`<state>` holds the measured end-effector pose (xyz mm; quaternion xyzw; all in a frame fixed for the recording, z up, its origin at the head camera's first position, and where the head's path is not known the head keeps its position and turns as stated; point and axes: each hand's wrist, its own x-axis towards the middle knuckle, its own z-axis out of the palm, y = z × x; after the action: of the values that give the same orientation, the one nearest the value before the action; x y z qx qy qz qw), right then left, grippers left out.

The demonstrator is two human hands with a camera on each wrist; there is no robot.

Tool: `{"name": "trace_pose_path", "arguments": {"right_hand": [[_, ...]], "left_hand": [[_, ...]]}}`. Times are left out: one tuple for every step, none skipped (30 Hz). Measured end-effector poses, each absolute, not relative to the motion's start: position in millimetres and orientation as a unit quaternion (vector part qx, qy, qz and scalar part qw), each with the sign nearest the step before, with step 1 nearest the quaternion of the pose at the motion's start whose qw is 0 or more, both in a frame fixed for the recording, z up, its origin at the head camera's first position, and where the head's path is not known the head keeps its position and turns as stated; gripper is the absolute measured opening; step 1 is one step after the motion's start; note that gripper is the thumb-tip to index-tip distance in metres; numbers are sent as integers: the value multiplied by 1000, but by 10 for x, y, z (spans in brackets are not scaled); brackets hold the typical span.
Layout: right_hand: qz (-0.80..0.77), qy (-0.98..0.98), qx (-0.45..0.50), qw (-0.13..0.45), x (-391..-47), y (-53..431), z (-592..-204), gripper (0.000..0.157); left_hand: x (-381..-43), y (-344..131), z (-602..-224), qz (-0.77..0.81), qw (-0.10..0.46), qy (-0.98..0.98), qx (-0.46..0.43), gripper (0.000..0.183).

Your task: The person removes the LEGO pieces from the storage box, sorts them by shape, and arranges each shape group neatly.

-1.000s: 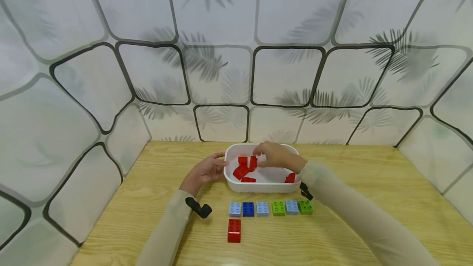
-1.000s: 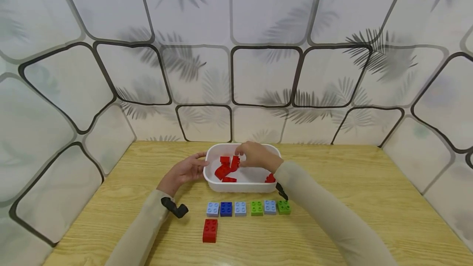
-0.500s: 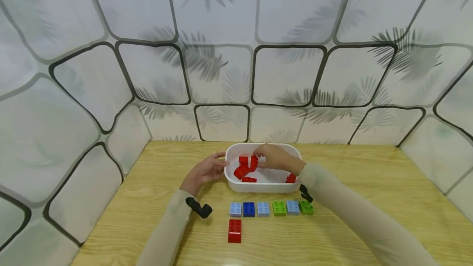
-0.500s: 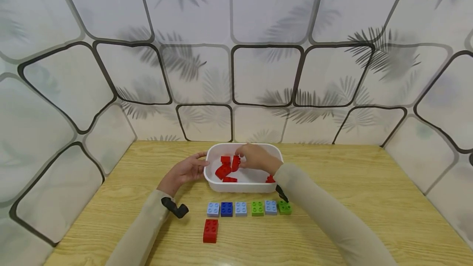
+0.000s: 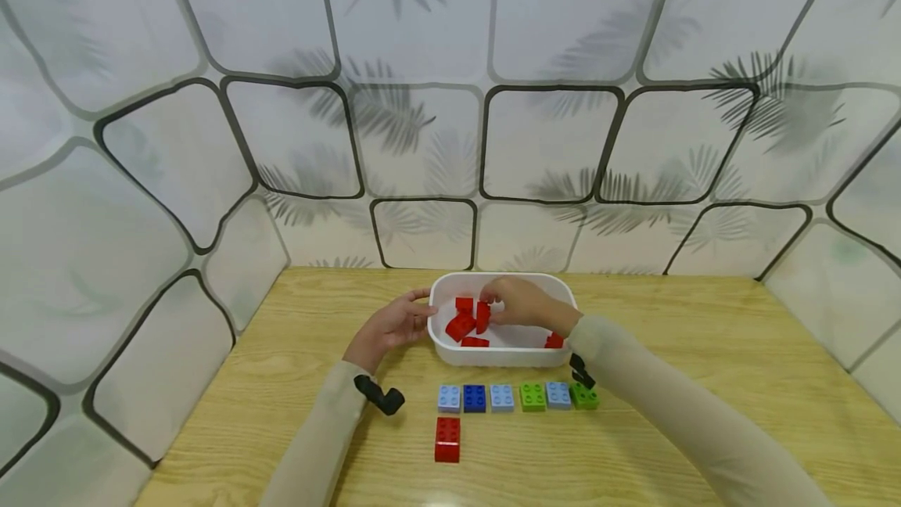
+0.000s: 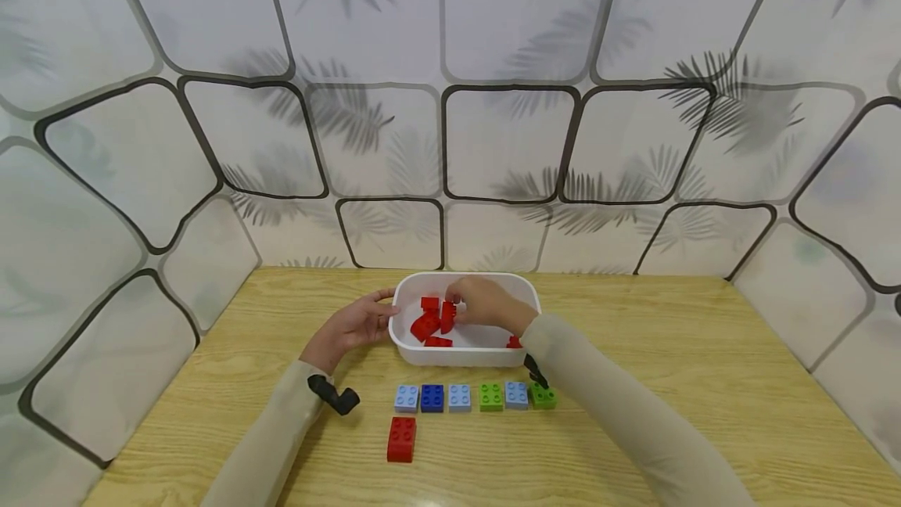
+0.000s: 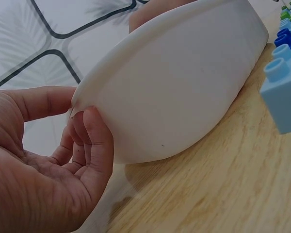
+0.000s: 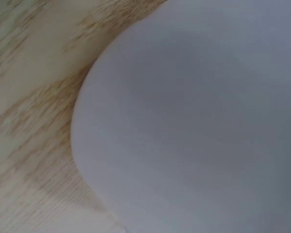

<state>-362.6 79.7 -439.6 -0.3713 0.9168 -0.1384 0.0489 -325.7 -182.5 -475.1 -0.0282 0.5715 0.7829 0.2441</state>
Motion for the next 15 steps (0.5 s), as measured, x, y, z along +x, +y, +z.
{"name": "trace_pose_path", "arguments": {"right_hand": [[-142, 916, -371, 49, -3625, 797, -4396, 26], [-145, 916, -370, 50, -3623, 799, -4396, 26], [-150, 916, -369, 51, -3623, 801, -4397, 25], [-154, 916, -367, 53, -3622, 806, -4397, 24], [-160, 916, -364, 55, -3623, 810, -4399, 24], [-166, 916, -361, 58, -3624, 814, -4401, 23], [-170, 916, -358, 60, -3625, 818, -4406, 22], [-176, 916, -356, 63, -3625, 822, -4409, 21], [-182, 914, -356, 64, -3625, 828, -4412, 20], [-187, 914, -354, 66, -3625, 833, -4416, 20], [-192, 913, -352, 68, -3624, 837, -4420, 20], [-196, 913, -352, 69, -3622, 843, -4421, 20], [-200, 912, -351, 68, -3619, 849, -4422, 19], [-206, 911, -350, 68, -3617, 856, -4421, 19], [-209, 910, -352, 66, -3616, 865, -4417, 19]], "left_hand": [[-3257, -1825, -4751, 783, 244, 571, -28, 54], [-3256, -1825, -4750, 783, 245, 570, -27, 53], [-3255, -1826, -4749, 784, 246, 569, -27, 53], [-3254, -1827, -4748, 785, 246, 568, -27, 53], [-3251, -1828, -4747, 786, 247, 566, -26, 52], [-3249, -1830, -4746, 787, 247, 565, -24, 52], [-3246, -1832, -4747, 787, 247, 565, -21, 52], [-3245, -1832, -4748, 787, 247, 565, -20, 52], [-3245, -1833, -4749, 787, 247, 565, -19, 52], [-3245, -1833, -4752, 787, 247, 565, -17, 52], [-3245, -1835, -4753, 786, 247, 566, -14, 52], [-3247, -1835, -4755, 786, 248, 566, -13, 52], [-3247, -1836, -4757, 786, 247, 567, -12, 52], [-3249, -1837, -4758, 786, 247, 567, -10, 51], [-3250, -1837, -4758, 785, 247, 568, -10, 51]]}}
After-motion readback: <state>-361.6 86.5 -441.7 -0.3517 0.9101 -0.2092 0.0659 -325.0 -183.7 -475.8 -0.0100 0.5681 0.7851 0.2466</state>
